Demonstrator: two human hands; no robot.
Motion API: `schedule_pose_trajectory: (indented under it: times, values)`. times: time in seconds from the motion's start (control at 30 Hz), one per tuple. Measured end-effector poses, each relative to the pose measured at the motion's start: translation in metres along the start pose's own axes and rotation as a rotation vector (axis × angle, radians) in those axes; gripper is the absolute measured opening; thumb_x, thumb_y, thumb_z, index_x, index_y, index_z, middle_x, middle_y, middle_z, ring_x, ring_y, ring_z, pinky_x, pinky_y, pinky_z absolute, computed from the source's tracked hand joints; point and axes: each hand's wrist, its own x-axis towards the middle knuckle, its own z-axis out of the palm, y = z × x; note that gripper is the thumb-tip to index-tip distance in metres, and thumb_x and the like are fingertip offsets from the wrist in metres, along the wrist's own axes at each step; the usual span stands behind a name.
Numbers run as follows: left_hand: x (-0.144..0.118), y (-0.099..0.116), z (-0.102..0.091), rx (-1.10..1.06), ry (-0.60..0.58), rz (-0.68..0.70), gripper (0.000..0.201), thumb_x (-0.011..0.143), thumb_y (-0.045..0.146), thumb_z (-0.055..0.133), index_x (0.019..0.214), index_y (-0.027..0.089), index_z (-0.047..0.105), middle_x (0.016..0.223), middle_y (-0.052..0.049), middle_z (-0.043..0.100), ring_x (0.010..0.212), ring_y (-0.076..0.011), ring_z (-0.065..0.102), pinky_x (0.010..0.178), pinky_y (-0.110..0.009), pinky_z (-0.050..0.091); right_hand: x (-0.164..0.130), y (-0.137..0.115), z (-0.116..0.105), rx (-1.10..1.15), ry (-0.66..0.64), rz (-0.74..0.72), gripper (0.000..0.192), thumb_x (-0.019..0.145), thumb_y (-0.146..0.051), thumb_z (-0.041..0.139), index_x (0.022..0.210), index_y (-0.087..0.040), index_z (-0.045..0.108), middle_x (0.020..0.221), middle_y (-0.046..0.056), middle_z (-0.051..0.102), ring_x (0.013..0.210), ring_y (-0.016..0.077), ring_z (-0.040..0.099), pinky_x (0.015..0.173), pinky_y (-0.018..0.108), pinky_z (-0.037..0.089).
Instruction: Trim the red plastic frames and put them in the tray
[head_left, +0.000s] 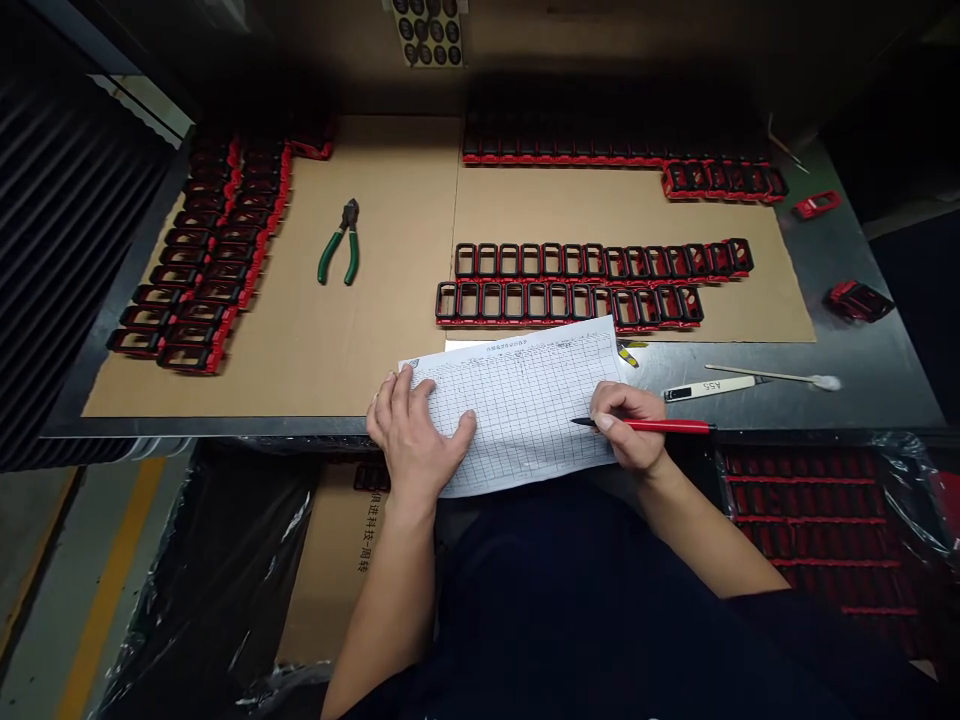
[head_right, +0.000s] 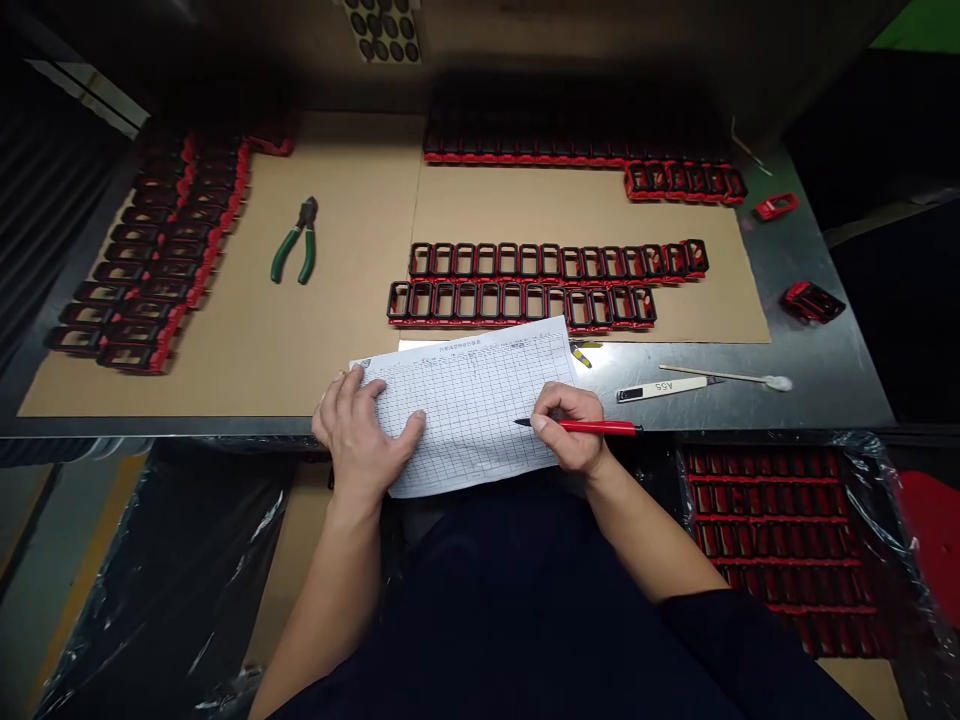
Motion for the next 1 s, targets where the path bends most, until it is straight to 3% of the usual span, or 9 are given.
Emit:
schedule_pose_trajectory:
  times: [0.2, 0.43, 0.83, 1.0]
  values:
    - [0.001, 0.000, 0.001, -0.030, -0.008, -0.007, 0.050, 0.080, 0.051, 0.061, 0.118, 0.019, 0.058, 0.149, -0.020, 0.051, 0.143, -0.0410, 0.039, 0.118, -0.057, 0.021, 0.001, -0.002, 0.001, -0.028, 0.015, 0.039, 0.022, 0.083, -0.034, 0.066, 0.067, -0.022, 0.060, 0.056, 0.000, 0.053, 0.051, 0.0164, 0.047, 0.052, 0.031, 0.036]
    - [0.001, -0.001, 0.001, -0.030, -0.016, -0.010, 0.051, 0.080, 0.052, 0.060, 0.117, 0.018, 0.059, 0.149, -0.021, 0.051, 0.143, -0.0413, 0.038, 0.117, -0.057, 0.021, 0.002, -0.003, 0.002, 0.020, -0.003, -0.020, 0.016, 0.086, -0.026, 0.065, 0.071, -0.021, 0.062, 0.060, -0.001, 0.055, 0.054, 0.0150, 0.047, 0.053, 0.030, 0.035]
    - [0.000, 0.000, 0.001, -0.036, -0.009, -0.001, 0.050, 0.080, 0.050, 0.060, 0.119, 0.018, 0.059, 0.150, -0.020, 0.051, 0.143, -0.0404, 0.039, 0.118, -0.058, 0.022, 0.003, -0.005, 0.003, -0.115, -0.011, 0.049, 0.021, 0.085, -0.032, 0.065, 0.068, -0.021, 0.059, 0.057, -0.001, 0.055, 0.052, 0.0150, 0.047, 0.053, 0.030, 0.037]
    - [0.000, 0.001, 0.001, -0.035, -0.004, -0.001, 0.049, 0.080, 0.049, 0.061, 0.118, 0.018, 0.060, 0.150, -0.020, 0.051, 0.143, -0.0406, 0.040, 0.118, -0.057, 0.022, 0.016, -0.018, 0.008, -0.168, -0.020, 0.223, 0.013, 0.083, -0.029, 0.066, 0.073, -0.020, 0.063, 0.063, -0.001, 0.061, 0.056, 0.0147, 0.053, 0.054, 0.028, 0.042]
